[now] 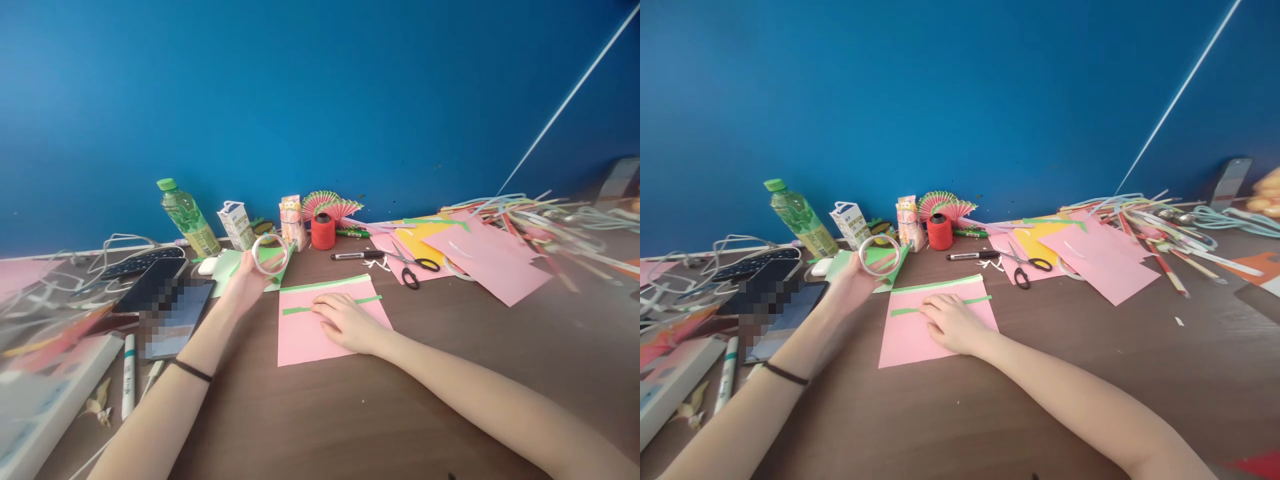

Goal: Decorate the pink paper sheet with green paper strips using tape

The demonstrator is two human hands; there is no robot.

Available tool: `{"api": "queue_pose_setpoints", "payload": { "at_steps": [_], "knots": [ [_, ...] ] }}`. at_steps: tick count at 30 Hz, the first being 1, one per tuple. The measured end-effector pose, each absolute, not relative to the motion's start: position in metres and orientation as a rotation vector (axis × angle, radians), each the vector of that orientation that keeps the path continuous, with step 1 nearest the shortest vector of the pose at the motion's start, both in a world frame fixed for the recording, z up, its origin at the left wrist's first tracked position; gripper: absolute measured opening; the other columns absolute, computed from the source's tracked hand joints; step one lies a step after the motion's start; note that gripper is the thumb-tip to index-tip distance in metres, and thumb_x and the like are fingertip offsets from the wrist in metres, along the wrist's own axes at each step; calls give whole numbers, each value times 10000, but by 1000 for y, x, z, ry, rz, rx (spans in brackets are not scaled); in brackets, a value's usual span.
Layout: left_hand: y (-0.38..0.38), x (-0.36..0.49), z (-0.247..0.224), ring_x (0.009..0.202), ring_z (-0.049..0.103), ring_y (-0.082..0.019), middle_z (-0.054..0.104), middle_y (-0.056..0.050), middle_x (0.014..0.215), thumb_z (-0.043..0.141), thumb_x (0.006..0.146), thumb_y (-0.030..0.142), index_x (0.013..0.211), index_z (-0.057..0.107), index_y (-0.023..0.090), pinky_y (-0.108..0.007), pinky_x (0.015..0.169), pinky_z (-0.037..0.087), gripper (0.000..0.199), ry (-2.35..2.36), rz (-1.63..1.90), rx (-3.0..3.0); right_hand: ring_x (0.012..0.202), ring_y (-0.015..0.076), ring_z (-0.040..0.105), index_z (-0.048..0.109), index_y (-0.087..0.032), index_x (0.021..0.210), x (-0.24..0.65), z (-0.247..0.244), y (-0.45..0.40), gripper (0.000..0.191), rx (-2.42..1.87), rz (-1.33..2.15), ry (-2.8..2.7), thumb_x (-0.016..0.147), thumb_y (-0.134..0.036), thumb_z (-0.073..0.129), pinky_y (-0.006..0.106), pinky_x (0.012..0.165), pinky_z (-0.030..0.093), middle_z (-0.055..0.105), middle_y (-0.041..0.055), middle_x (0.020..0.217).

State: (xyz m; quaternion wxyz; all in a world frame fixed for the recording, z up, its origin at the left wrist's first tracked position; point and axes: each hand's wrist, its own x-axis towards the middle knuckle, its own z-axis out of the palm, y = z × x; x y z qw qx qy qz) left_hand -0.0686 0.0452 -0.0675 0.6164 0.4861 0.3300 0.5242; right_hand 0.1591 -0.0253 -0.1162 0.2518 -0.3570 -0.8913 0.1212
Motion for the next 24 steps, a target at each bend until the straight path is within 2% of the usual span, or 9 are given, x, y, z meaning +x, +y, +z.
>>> {"api": "queue_pose_setpoints", "payload": {
  "at_steps": [3, 8, 12, 15, 17, 19, 21, 24],
  "knots": [
    [49, -73, -72, 1086, 550, -273, 572, -124, 1216, 377, 848, 518, 974, 486, 233, -487, 849, 421, 330, 751, 1177, 1120, 1115, 207, 466, 554, -164, 1120, 159, -116, -26, 320, -977, 333, -2423, 822, -167, 437, 394, 962, 374, 560, 96, 1176],
    [63, -83, -78, 1111, 522, -301, 408, -88, 1387, 277, 856, 552, 984, 465, 263, -521, 779, 427, 367, 869, 1216, 1175, 1100, 207, 473, 563, -147, 1110, 158, -114, -26, 323, -997, 337, -2418, 810, -153, 444, 380, 951, 382, 560, 99, 1178],
    [70, -82, -81, 1167, 481, -242, 460, -62, 1353, 262, 867, 518, 890, 443, 253, -466, 832, 414, 322, 978, 1283, 1100, 1088, 207, 482, 565, -151, 1105, 158, -114, -26, 322, -1001, 338, -2421, 807, -154, 442, 385, 946, 387, 563, 100, 1170],
    [62, -73, -80, 1130, 516, -181, 615, -44, 1173, 307, 881, 433, 777, 410, 235, -385, 856, 416, 246, 961, 1402, 993, 1094, 212, 479, 562, -157, 1105, 159, -114, -26, 318, -985, 327, -2426, 813, -165, 436, 399, 947, 385, 554, 106, 1181],
    [51, -62, -76, 990, 594, -165, 691, -19, 925, 350, 875, 409, 749, 393, 230, -351, 826, 435, 223, 900, 1435, 950, 1117, 212, 463, 553, -155, 1115, 159, -115, -26, 327, -968, 316, -2418, 808, -162, 441, 398, 958, 377, 544, 106, 1194],
    [37, -51, -75, 713, 633, -161, 630, 29, 605, 376, 869, 431, 756, 395, 227, -347, 762, 460, 233, 847, 1370, 951, 1147, 212, 440, 538, -157, 1130, 158, -116, -26, 347, -956, 300, -2404, 795, -151, 450, 401, 976, 361, 540, 105, 1199],
    [23, -40, -76, 447, 516, -135, 474, 79, 423, 372, 862, 481, 757, 401, 224, -324, 638, 465, 279, 877, 1273, 1105, 1173, 216, 418, 520, -162, 1145, 157, -116, -25, 368, -963, 287, -2388, 782, -148, 460, 415, 989, 348, 532, 109, 1208],
    [8, -31, -85, 370, 353, -96, 333, 100, 399, 347, 881, 446, 704, 371, 223, -242, 532, 397, 285, 1084, 1443, 1399, 1192, 237, 399, 498, -164, 1146, 157, -116, -26, 358, -988, 269, -2353, 789, -179, 469, 448, 987, 346, 512, 124, 1225]
  ]
}}
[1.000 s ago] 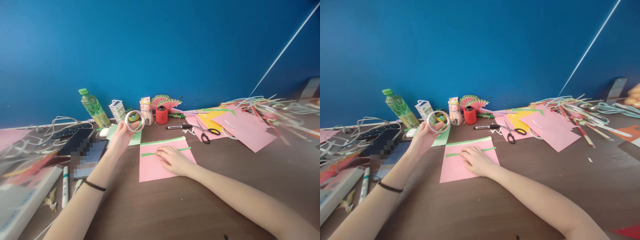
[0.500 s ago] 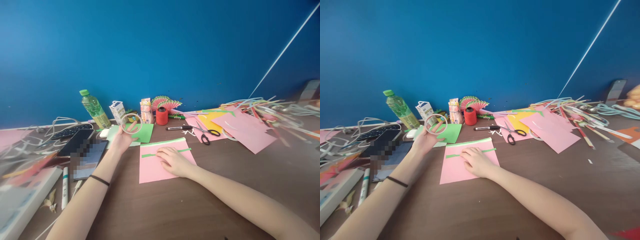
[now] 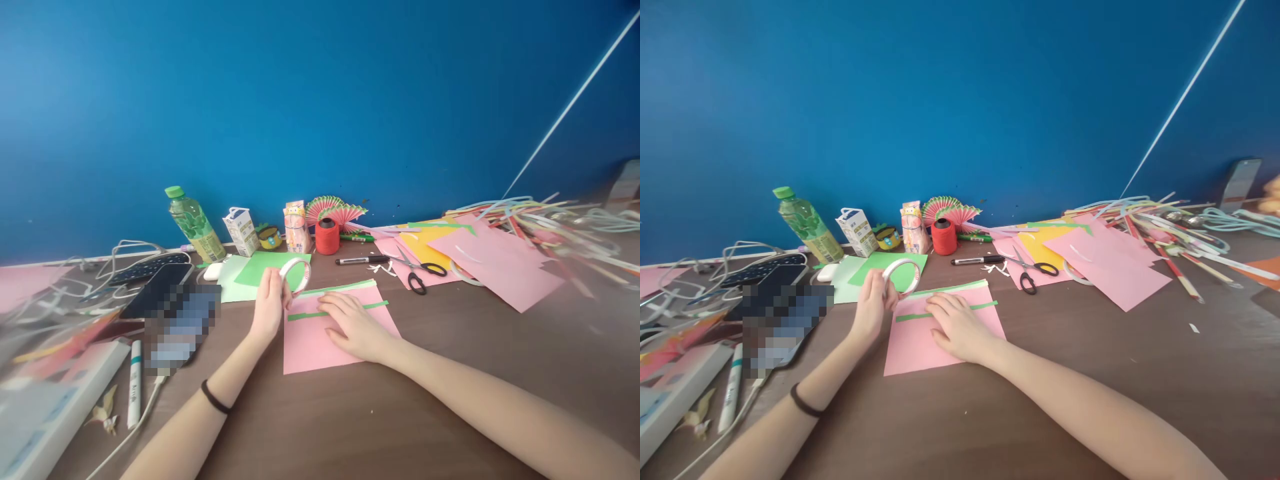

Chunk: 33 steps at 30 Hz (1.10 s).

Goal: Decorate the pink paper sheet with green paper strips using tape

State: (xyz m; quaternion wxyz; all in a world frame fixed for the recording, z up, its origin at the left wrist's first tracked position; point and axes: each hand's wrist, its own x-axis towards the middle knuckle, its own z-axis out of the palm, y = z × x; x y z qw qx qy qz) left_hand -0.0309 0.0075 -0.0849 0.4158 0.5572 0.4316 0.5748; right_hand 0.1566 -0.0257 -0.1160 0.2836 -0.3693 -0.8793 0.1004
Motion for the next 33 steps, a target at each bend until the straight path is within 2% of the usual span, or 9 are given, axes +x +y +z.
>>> {"api": "queue_pose_setpoints", "payload": {
  "at_steps": [3, 7, 10, 12, 18, 21, 23, 27, 33],
  "knots": [
    [0, -30, -94, 430, 389, -113, 391, 76, 475, 358, 873, 387, 784, 437, 225, -229, 486, 323, 201, 1368, 1351, 1748, 1177, 254, 403, 488, -160, 1114, 157, -115, -27, 316, -1000, 234, -2305, 801, -174, 449, 466, 960, 363, 512, 135, 1183],
    [-4, -32, -97, 544, 494, -136, 555, 16, 652, 346, 861, 339, 880, 507, 219, -248, 540, 370, 202, 1414, 1182, 2135, 1074, 255, 451, 492, -161, 1031, 157, -114, -28, 249, -1008, 188, -2253, 791, -128, 432, 445, 892, 398, 528, 127, 1058],
    [-4, -31, -99, 580, 521, -138, 612, -12, 769, 444, 819, 363, 905, 522, 218, -251, 564, 406, 186, 1337, 1139, 2295, 954, 240, 478, 492, -178, 962, 159, -115, -29, 198, -1024, 158, -2201, 789, -116, 418, 419, 815, 420, 529, 101, 959],
    [-3, -30, -102, 601, 539, -143, 623, -16, 773, 476, 808, 349, 900, 529, 218, -257, 594, 420, 168, 1318, 1116, 2392, 906, 232, 475, 488, -185, 928, 160, -116, -29, 184, -1012, 133, -2161, 779, -104, 416, 401, 785, 417, 525, 87, 918],
    [-1, -29, -107, 685, 593, -163, 632, -26, 732, 398, 869, 294, 909, 530, 217, -268, 650, 424, 158, 1274, 1070, 2611, 744, 181, 466, 471, -212, 773, 162, -107, -30, 133, -962, 244, -1949, 792, -97, 406, 324, 672, 413, 473, 27, 747],
    [0, -29, -108, 690, 601, -166, 642, -35, 739, 404, 874, 285, 913, 521, 205, -268, 640, 416, 147, 1258, 1090, 2675, 669, 150, 452, 490, -214, 799, 161, -101, -30, 134, -971, 335, -1806, 805, -101, 417, 297, 641, 415, 415, -4, 687],
    [1, -28, -108, 691, 606, -168, 648, -40, 746, 398, 878, 281, 911, 519, 200, -270, 633, 408, 149, 1238, 1086, 2712, 698, 148, 474, 517, -212, 912, 160, -99, -31, 177, -955, 395, -1800, 808, -103, 423, 303, 671, 433, 437, 3, 730],
    [0, -27, -108, 679, 610, -172, 664, -46, 759, 363, 890, 287, 918, 522, 202, -280, 622, 393, 183, 1227, 1018, 2769, 921, 176, 512, 461, -233, 1156, 156, -102, -33, 399, -892, 493, -1898, 790, -81, 421, 359, 828, 449, 497, 58, 979],
    [-1, -25, -106, 657, 610, -159, 676, -47, 781, 341, 905, 297, 894, 527, 200, -269, 606, 383, 210, 1256, 1040, 2822, 1079, 185, 476, 416, -269, 1240, 155, -110, -37, 477, -879, 586, -1927, 801, -82, 423, 394, 946, 417, 458, 73, 1149]
  ]
}}
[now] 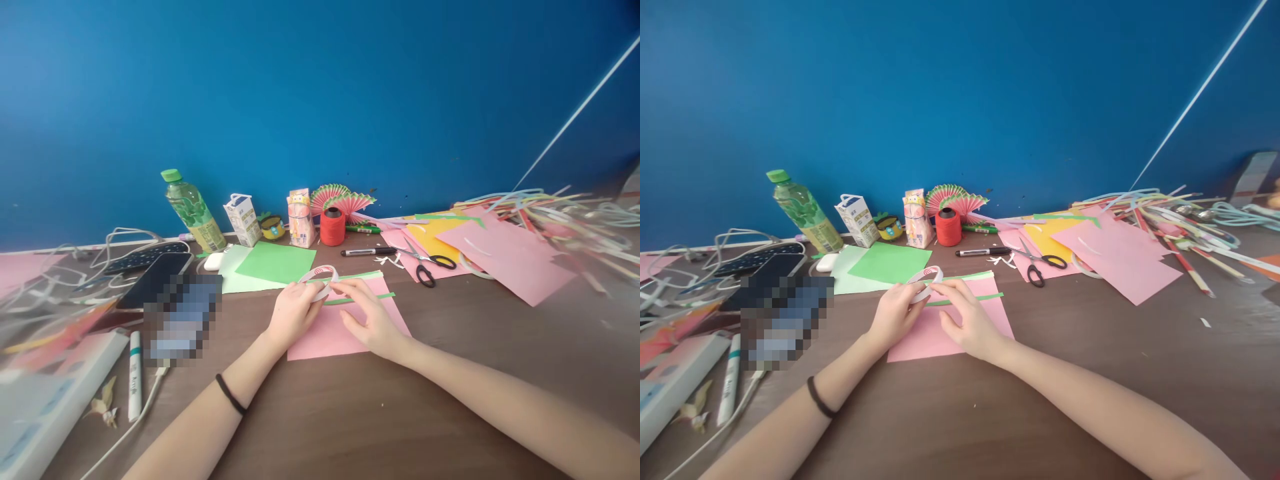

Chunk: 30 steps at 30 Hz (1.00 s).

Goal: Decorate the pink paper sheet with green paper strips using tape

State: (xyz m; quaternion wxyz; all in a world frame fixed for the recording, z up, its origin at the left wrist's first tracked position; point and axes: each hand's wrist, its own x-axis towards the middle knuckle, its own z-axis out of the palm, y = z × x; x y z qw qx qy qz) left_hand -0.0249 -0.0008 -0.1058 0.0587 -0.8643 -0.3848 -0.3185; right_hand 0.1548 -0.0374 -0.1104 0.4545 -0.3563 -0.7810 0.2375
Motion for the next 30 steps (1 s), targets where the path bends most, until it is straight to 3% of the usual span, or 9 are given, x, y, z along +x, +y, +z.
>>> {"api": "queue_pose_setpoints", "payload": {
  "at_steps": [12, 17, 23, 30],
  "knots": [
    [1, -26, -107, 637, 611, -149, 682, -21, 790, 383, 887, 217, 906, 491, 192, -257, 566, 383, 112, -1059, -1000, -2511, 1095, 212, 462, 506, -266, 1067, 154, -110, -40, 359, -822, 547, -1951, 780, -59, 448, 449, 949, 400, 463, 66, 1094],
    [0, -23, -107, 538, 579, -136, 624, 6, 610, 403, 884, 234, 828, 477, 181, -254, 534, 366, 107, -999, -1001, -2422, 963, 191, 496, 454, -251, 1102, 152, -108, -38, 355, -888, 541, -1848, 791, -80, 462, 405, 846, 451, 473, 71, 1058],
    [-3, -18, -103, 542, 560, -136, 606, -12, 606, 426, 852, 200, 805, 482, 169, -258, 565, 386, 80, -816, -959, -2350, 809, 153, 508, 484, -218, 843, 149, -105, -33, 90, -911, 603, -1775, 811, -137, 508, 325, 745, 445, 497, 16, 843],
    [-6, -16, -98, 493, 486, -98, 507, 40, 522, 478, 843, 179, 737, 523, 188, -253, 537, 324, 115, -769, -815, -2223, 753, 136, 504, 460, -213, 750, 150, -99, -31, 93, -980, 753, -1697, 830, -215, 508, 296, 737, 425, 497, -7, 766]
  ]
}}
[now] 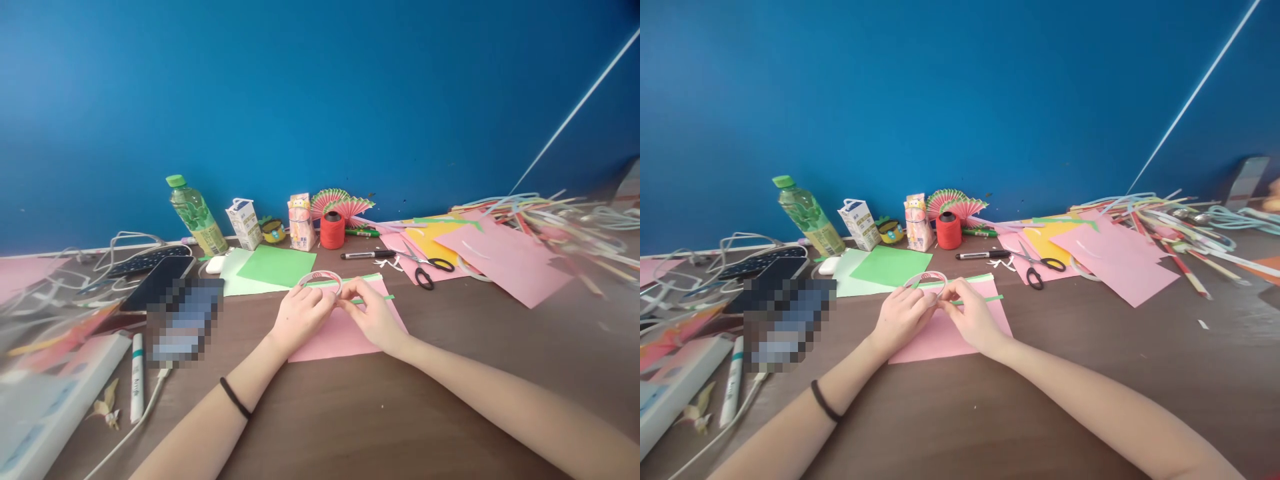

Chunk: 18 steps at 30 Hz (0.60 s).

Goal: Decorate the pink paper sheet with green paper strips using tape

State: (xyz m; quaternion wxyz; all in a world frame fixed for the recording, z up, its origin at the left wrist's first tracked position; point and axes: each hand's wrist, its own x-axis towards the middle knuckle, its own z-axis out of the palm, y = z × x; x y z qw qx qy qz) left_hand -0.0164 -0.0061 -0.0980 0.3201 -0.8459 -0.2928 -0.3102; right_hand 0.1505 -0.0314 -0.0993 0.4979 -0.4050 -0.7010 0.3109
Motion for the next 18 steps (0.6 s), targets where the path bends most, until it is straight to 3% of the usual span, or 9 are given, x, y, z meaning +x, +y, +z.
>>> {"api": "queue_pose_setpoints", "payload": {
  "at_steps": [6, 13, 18],
  "knots": [
    [-5, -19, -98, 523, 492, -102, 528, 30, 563, 526, 835, 220, 830, 581, 199, -263, 518, 297, 60, -847, -821, -2139, 844, 166, 554, 447, -219, 799, 151, -99, -29, 87, -1042, 955, -1625, 838, -292, 474, 318, 741, 444, 567, 22, 847],
    [-1, -20, -101, 530, 499, -109, 537, 26, 564, 496, 862, 281, 981, 590, 200, -265, 526, 303, 171, -890, -831, -2154, 815, 173, 569, 380, -231, 806, 156, -103, -22, 179, -1033, 996, -1548, 859, -392, 437, 342, 762, 434, 557, 14, 809],
    [-2, -22, -101, 533, 477, -111, 554, 24, 579, 504, 854, 298, 875, 604, 217, -271, 528, 290, 130, -906, -855, -2172, 788, 167, 592, 370, -228, 803, 159, -102, -20, 186, -1002, 1063, -1519, 853, -386, 455, 351, 771, 432, 562, 1, 765]
  ]
}}
